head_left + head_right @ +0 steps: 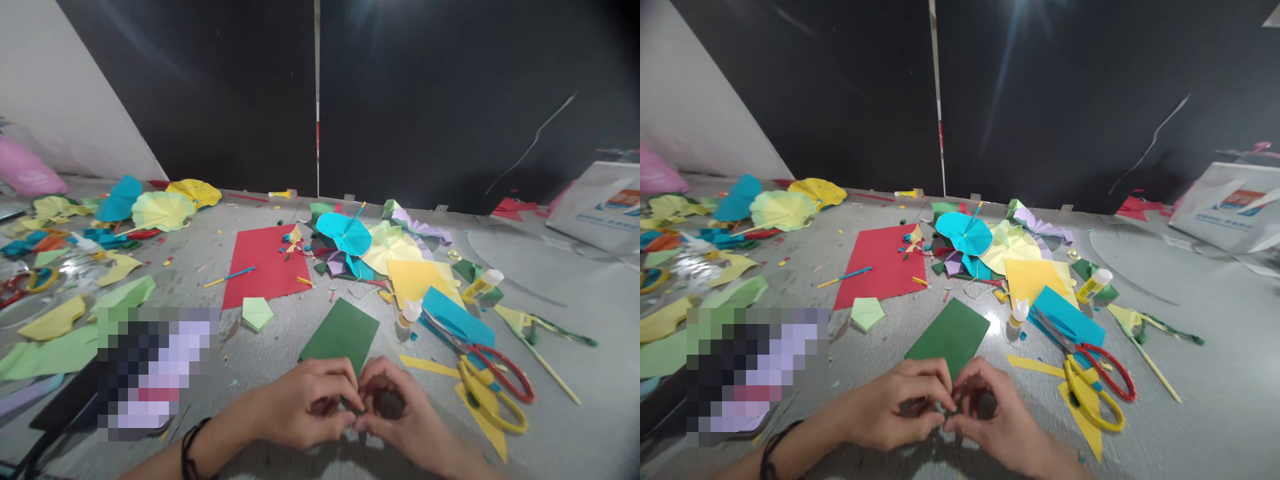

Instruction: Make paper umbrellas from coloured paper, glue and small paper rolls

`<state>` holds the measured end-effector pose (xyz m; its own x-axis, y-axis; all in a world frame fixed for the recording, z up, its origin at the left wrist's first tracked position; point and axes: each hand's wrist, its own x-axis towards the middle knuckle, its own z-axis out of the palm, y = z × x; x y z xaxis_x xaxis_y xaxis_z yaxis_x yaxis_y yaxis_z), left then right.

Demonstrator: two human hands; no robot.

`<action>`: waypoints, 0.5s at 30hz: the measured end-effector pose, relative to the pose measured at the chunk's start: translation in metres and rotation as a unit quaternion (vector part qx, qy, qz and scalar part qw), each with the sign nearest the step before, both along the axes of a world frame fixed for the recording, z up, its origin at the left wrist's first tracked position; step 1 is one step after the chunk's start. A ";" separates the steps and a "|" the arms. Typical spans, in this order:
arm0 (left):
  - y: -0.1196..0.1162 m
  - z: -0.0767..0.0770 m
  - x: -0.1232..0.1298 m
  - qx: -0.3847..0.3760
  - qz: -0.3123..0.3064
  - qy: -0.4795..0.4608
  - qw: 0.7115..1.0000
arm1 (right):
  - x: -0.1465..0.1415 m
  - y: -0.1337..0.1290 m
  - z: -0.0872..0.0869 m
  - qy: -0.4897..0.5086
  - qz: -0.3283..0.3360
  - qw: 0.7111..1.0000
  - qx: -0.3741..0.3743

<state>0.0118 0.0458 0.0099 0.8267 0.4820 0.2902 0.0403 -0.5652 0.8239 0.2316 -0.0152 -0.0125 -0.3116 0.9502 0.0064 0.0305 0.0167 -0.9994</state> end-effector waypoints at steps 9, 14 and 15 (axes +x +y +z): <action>0.003 -0.008 0.000 0.005 -0.024 0.035 0.999 | 0.001 0.000 -0.006 -0.035 -0.003 0.999 0.033; 0.001 -0.010 0.002 0.041 -0.033 0.042 0.998 | 0.001 -0.001 -0.005 -0.061 0.000 0.997 0.037; 0.000 -0.010 0.003 0.049 -0.033 0.042 0.997 | 0.001 -0.001 -0.005 -0.064 0.001 0.997 0.036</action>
